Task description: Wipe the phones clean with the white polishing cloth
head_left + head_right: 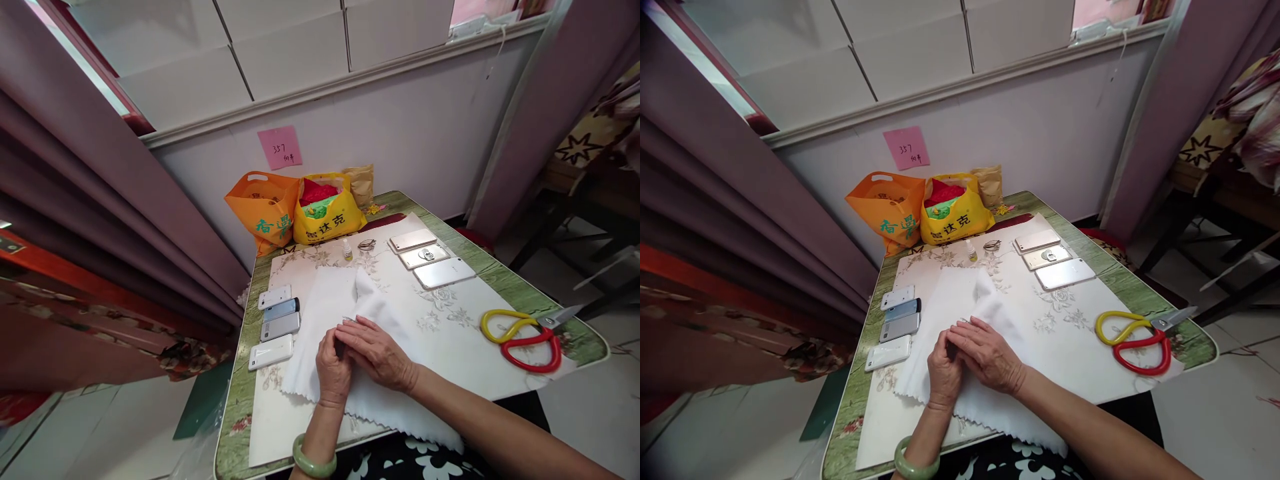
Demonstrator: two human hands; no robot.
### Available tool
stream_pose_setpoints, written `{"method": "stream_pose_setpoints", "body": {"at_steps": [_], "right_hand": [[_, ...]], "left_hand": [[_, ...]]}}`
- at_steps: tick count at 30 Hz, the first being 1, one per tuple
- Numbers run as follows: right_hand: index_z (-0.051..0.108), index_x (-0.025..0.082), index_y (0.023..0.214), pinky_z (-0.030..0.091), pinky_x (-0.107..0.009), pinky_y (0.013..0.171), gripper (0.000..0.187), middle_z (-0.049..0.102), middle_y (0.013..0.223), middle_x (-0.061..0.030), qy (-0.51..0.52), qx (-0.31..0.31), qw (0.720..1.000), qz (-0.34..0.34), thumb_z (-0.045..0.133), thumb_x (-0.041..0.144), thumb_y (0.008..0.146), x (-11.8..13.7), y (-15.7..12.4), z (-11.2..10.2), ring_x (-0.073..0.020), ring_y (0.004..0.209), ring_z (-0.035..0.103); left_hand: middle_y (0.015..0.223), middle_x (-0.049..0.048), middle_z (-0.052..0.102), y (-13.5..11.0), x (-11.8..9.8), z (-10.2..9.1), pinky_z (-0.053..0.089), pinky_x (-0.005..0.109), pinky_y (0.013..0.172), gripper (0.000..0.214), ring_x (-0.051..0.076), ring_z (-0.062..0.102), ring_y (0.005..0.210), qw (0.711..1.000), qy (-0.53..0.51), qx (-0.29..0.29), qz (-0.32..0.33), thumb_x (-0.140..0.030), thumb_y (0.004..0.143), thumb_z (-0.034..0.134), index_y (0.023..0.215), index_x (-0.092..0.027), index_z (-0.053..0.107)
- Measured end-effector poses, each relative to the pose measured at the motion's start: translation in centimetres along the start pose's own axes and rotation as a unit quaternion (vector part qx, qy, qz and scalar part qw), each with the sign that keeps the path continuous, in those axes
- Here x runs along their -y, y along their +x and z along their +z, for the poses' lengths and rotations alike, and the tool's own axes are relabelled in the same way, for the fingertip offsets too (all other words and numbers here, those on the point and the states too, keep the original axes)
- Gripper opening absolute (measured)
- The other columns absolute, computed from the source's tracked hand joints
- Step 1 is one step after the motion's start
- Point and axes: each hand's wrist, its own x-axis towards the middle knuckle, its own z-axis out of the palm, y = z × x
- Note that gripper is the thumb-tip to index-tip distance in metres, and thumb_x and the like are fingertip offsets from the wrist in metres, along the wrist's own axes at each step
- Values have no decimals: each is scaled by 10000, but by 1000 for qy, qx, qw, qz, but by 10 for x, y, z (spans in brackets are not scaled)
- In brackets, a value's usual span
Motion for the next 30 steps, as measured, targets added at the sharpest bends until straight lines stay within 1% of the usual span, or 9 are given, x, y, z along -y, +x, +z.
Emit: {"method": "stream_pose_setpoints", "body": {"at_steps": [5, 8, 14, 18, 21, 23, 26, 27, 30], "right_hand": [[408, 239, 1445, 416, -445, 1084, 506, 524, 1403, -86, -33, -96, 985, 138, 461, 277, 943, -36, -4, -14, -230, 1294, 485], [474, 220, 1398, 454, -431, 1053, 526, 542, 1378, -90, -44, -100, 972, 209, 549, 366, 899, -56, -9, -19, -246, 1255, 517], [732, 289, 1031, 495, -410, 973, 238, 673, 1196, -32, 5, -151, 951, 271, 563, 383, 892, -74, -8, -31, -232, 1065, 637], [723, 203, 993, 536, -385, 849, 326, 720, 1040, -64, 177, -290, 865, 370, 599, 474, 860, -79, 1, -40, -232, 928, 667], [697, 163, 1009, 546, -351, 759, 397, 730, 906, -61, 268, -349, 800, 408, 547, 511, 890, -69, 8, -34, -211, 829, 669], [693, 169, 1048, 536, -374, 816, 381, 731, 974, -76, 269, -328, 828, 366, 531, 485, 910, -52, 11, -26, -221, 903, 669], [694, 243, 1108, 370, -510, 1063, 274, 702, 1141, -65, 193, -161, 951, 181, 537, 377, 928, -20, 17, -13, -248, 1123, 608], [689, 264, 1120, 295, -546, 1108, 257, 696, 1161, -52, 155, -113, 973, 125, 529, 338, 934, -11, 19, -9, -248, 1163, 586], [611, 244, 1248, 249, -555, 1136, 328, 658, 1240, -67, 64, -47, 996, 47, 455, 267, 961, 5, 25, 4, -232, 1221, 549]], "left_hand": [[828, 19, 652, 1, -5, 2, 510, 314, 760, 188, 178, 631, 766, 1000, 13, -1, -18, -358, 868, 550, 999, -223, 566], [797, 11, 631, 3, -8, 2, 501, 299, 728, 185, 171, 614, 730, 1000, -1, 6, -29, -365, 875, 542, 992, -221, 550], [885, 26, 637, 3, -12, -5, 466, 336, 829, 133, 193, 606, 838, 998, 30, -47, -7, -297, 866, 518, 976, -228, 547], [890, 36, 629, 3, -12, -8, 450, 354, 838, 146, 203, 592, 837, 992, 67, -106, -20, -240, 829, 519, 974, -222, 522], [791, 8, 608, 3, -11, -7, 468, 327, 751, 120, 178, 574, 699, 992, 67, -101, -33, -241, 794, 550, 905, -226, 506], [749, -4, 604, 3, -10, -6, 469, 311, 715, 115, 170, 569, 660, 993, 62, -93, -25, -250, 780, 568, 873, -226, 507], [740, 3, 623, 2, -7, -7, 469, 296, 676, 164, 185, 591, 691, 994, 51, -91, -14, -250, 748, 592, 898, -217, 535], [748, 9, 631, 1, -6, -7, 468, 294, 666, 191, 191, 596, 704, 994, 50, -92, -14, -241, 735, 594, 917, -213, 544], [770, 25, 644, 0, -4, -9, 468, 297, 657, 231, 201, 595, 716, 994, 51, -92, -21, -230, 729, 577, 958, -204, 555]]}}
